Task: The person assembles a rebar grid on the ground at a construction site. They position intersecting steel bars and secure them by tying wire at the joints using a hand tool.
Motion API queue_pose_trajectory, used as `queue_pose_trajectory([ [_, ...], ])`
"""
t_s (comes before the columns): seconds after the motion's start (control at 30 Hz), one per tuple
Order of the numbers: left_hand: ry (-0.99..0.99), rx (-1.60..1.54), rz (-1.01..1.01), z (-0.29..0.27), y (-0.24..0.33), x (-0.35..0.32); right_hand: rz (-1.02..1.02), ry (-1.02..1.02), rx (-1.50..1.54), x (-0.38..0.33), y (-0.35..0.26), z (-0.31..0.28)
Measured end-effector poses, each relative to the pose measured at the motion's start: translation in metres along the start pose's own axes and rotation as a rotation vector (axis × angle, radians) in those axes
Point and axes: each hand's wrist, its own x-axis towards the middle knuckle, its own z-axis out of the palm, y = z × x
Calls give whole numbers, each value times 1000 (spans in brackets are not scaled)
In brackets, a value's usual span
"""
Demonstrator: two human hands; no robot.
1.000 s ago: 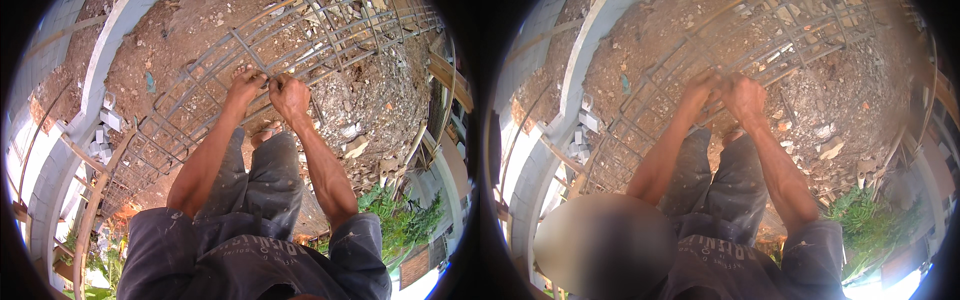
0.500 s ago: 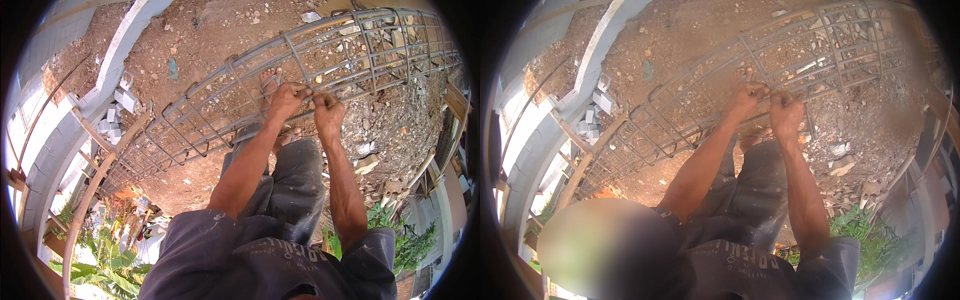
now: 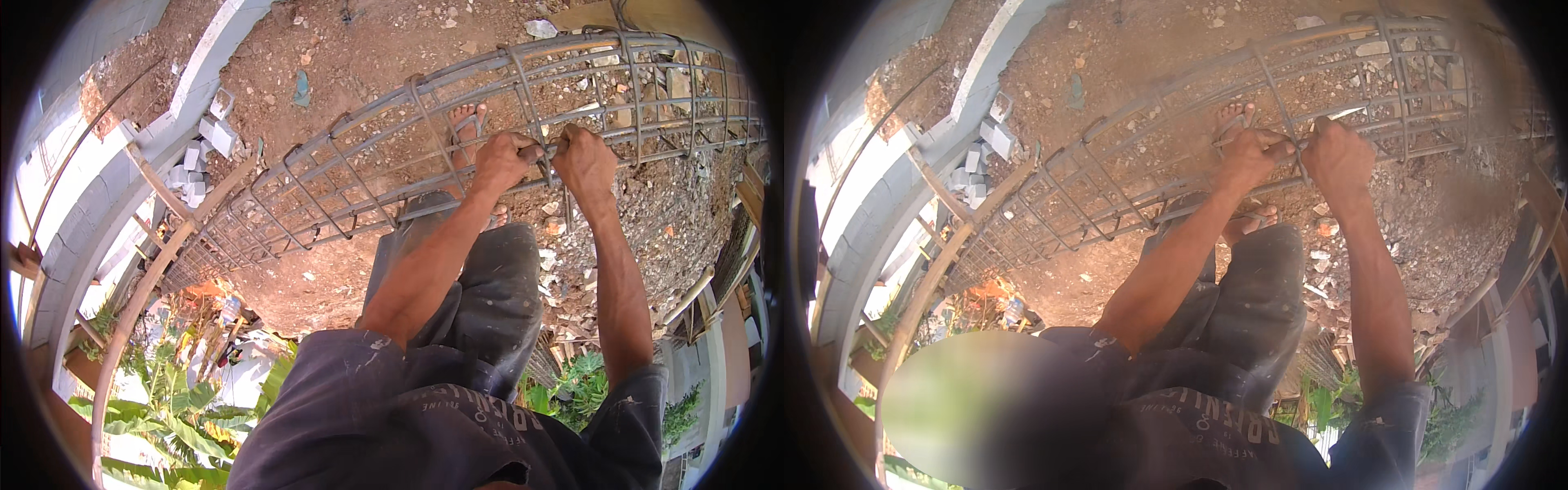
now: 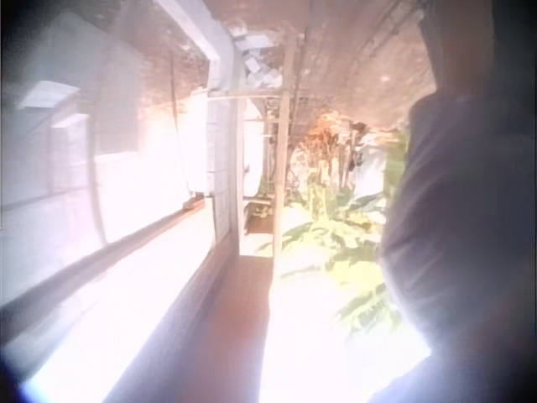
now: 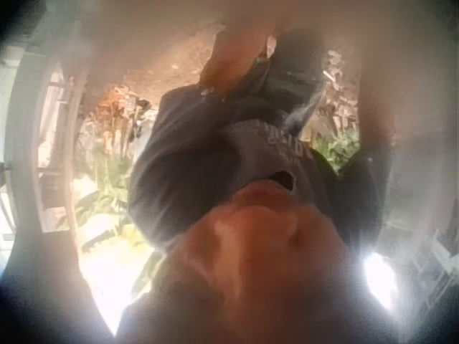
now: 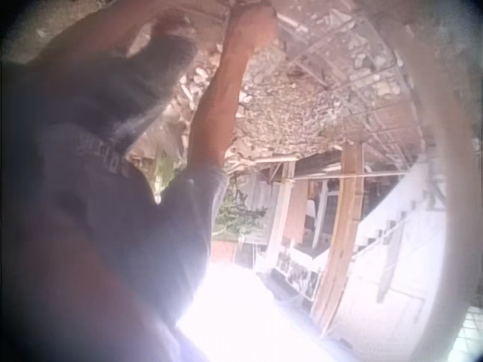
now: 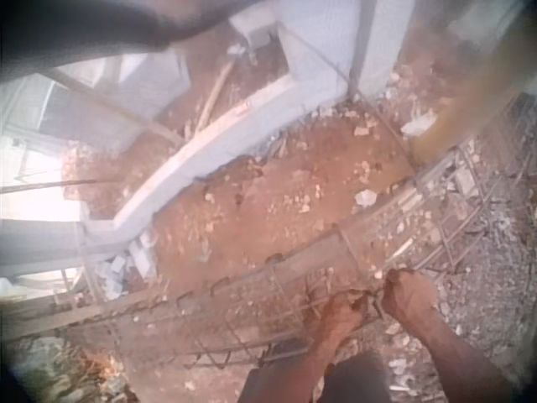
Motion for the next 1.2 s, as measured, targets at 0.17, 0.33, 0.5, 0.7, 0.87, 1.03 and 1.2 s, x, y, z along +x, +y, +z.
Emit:
queue_pose_trajectory([
  [0.17,-5,-12,8,1,1,0,-50,-257,35,-17,-14,-14],
  [0.33,-40,22,80,-6,-7,7,355,-496,1366,-37,21,33],
  [0.5,-55,65,123,-10,-10,5,520,-264,1952,-89,44,47],
  [0.7,-91,18,-38,-16,20,-9,718,115,760,-160,231,244],
  [0.87,-86,-30,-45,-18,17,-5,602,-315,261,-132,262,317],
  [1.03,-80,40,67,-17,2,-2,545,-273,237,-98,279,397],
  [1.2,-104,144,48,-22,13,-10,496,-298,116,-79,261,387],
])
